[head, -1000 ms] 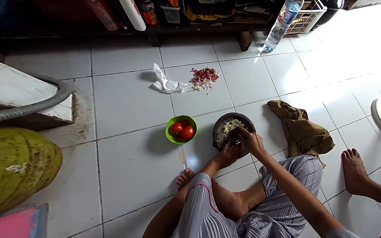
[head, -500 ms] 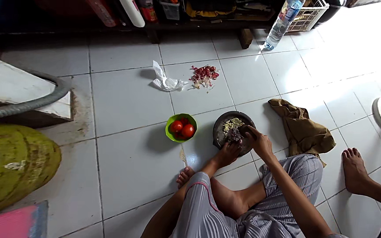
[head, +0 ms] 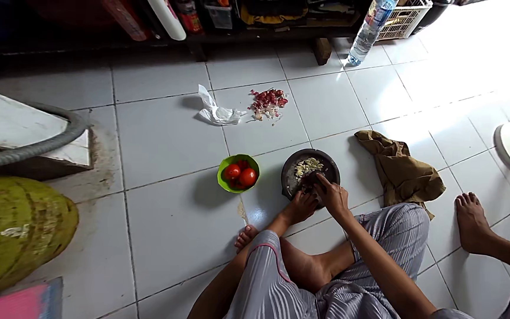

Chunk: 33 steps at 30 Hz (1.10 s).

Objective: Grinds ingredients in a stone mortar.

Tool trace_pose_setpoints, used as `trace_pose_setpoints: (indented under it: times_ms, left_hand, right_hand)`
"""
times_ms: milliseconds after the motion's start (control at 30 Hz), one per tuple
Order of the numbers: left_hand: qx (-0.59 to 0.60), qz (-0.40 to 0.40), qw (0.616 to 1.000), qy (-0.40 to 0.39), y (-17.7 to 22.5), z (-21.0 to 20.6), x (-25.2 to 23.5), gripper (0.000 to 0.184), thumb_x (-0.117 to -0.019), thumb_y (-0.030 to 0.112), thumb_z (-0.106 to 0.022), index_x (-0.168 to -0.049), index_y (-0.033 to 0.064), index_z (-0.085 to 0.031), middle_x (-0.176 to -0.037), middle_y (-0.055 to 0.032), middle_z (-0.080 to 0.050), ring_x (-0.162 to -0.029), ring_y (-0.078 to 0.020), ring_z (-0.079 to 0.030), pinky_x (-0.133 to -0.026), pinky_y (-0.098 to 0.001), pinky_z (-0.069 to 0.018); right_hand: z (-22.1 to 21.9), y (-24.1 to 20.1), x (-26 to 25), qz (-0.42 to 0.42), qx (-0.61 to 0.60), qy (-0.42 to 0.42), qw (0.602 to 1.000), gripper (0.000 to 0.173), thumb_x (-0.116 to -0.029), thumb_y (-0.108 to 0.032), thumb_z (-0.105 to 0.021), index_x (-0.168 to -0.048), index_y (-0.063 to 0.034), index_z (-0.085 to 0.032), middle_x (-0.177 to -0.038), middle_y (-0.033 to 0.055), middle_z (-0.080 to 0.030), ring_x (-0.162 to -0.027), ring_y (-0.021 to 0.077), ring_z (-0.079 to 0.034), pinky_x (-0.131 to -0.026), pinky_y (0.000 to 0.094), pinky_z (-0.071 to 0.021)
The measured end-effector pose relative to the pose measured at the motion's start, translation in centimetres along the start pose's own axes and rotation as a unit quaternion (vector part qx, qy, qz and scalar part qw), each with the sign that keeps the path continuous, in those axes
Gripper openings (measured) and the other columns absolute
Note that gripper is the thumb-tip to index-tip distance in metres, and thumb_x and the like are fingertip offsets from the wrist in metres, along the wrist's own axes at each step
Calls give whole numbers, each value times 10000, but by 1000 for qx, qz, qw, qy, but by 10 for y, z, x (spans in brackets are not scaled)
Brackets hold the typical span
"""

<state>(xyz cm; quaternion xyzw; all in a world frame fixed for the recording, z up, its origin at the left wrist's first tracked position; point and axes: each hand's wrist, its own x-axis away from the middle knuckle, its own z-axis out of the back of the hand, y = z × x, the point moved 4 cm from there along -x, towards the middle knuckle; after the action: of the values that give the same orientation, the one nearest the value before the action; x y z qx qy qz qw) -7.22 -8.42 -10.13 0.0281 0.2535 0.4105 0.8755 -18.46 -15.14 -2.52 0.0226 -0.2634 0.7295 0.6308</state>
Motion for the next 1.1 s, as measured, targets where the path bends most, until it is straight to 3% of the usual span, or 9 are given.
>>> trace_pose_setpoints:
  times_ms: [167,367,500,567,700,800,933,1033,1100]
  left_hand:
    - [64,65,980,-180,3,16,-9,350,-1023,165,-549,-1242,-92,-641,-1353,-256,-620,-1249,-451,-600,-1021,-623,-440]
    - [58,19,998,-27,-1,-1,1,344,-867,185,-731,-1108,-58,-696,-1182,-231,-699,-1078,-394,-694,-886,-582,-521]
    - [63,25,996,-54,-4,1,-2,343,-908,179,-700,-1149,-65,-703,-1178,-241,-699,-1113,-423,-677,-919,-614,-510]
    - [63,12,997,-32,-4,1,-1,324,-889,179,-713,-1101,-66,-706,-1180,-239,-699,-1091,-413,-689,-895,-598,-524]
    - [56,18,998,-32,-3,2,0,299,-897,194,-692,-1082,-40,-706,-1176,-219,-703,-1079,-383,-694,-893,-571,-526]
    - [71,63,975,-203,-3,4,-5,405,-1054,220,-500,-1336,-50,-611,-1379,-240,-610,-1295,-419,-576,-1060,-611,-419]
    - [43,2,999,-17,-3,-3,3,346,-893,196,-689,-1132,-55,-698,-1203,-213,-703,-1090,-383,-696,-870,-553,-541]
    - [31,8,999,-9,-3,-5,3,322,-881,187,-701,-1107,-42,-695,-1179,-206,-705,-1074,-373,-696,-868,-547,-537]
    - [38,25,997,-57,0,-2,-1,305,-915,160,-672,-1135,-47,-713,-1185,-218,-708,-1101,-400,-687,-881,-578,-529]
  right_hand:
    - [35,0,-21,-22,-81,1,996,436,-1080,-371,-514,-1478,-209,-584,-1137,207,-741,-1068,421,-696,-939,603,-502]
    - [12,-7,0,107,-105,218,965,489,-1021,-189,-586,-1484,-37,-544,-933,258,-731,-765,432,-718,-697,580,-575]
    - [1,-16,-11,34,-1,-17,999,505,-1103,-365,-423,-1570,-178,-457,-1018,231,-744,-975,440,-710,-878,589,-522]
    - [25,-26,-8,27,-35,1,999,474,-1096,-339,-464,-1535,-167,-509,-1021,232,-749,-988,443,-711,-897,601,-519]
    - [13,-22,1,104,-64,173,977,459,-1055,-266,-535,-1484,-105,-569,-838,228,-732,-732,428,-715,-673,579,-559]
    - [-5,-16,-11,35,3,-20,999,515,-1103,-380,-413,-1583,-195,-436,-1007,237,-742,-961,448,-712,-861,596,-527]
    - [34,-23,-9,15,-63,11,998,459,-1091,-348,-486,-1523,-201,-530,-1002,234,-747,-961,445,-708,-876,609,-516]
    - [18,-17,-3,56,-64,100,991,460,-1073,-312,-507,-1506,-165,-551,-883,226,-742,-822,440,-718,-759,601,-542]
    - [-4,-8,-7,21,-12,-7,1000,500,-1098,-375,-436,-1572,-214,-455,-990,226,-747,-946,445,-714,-855,601,-526]
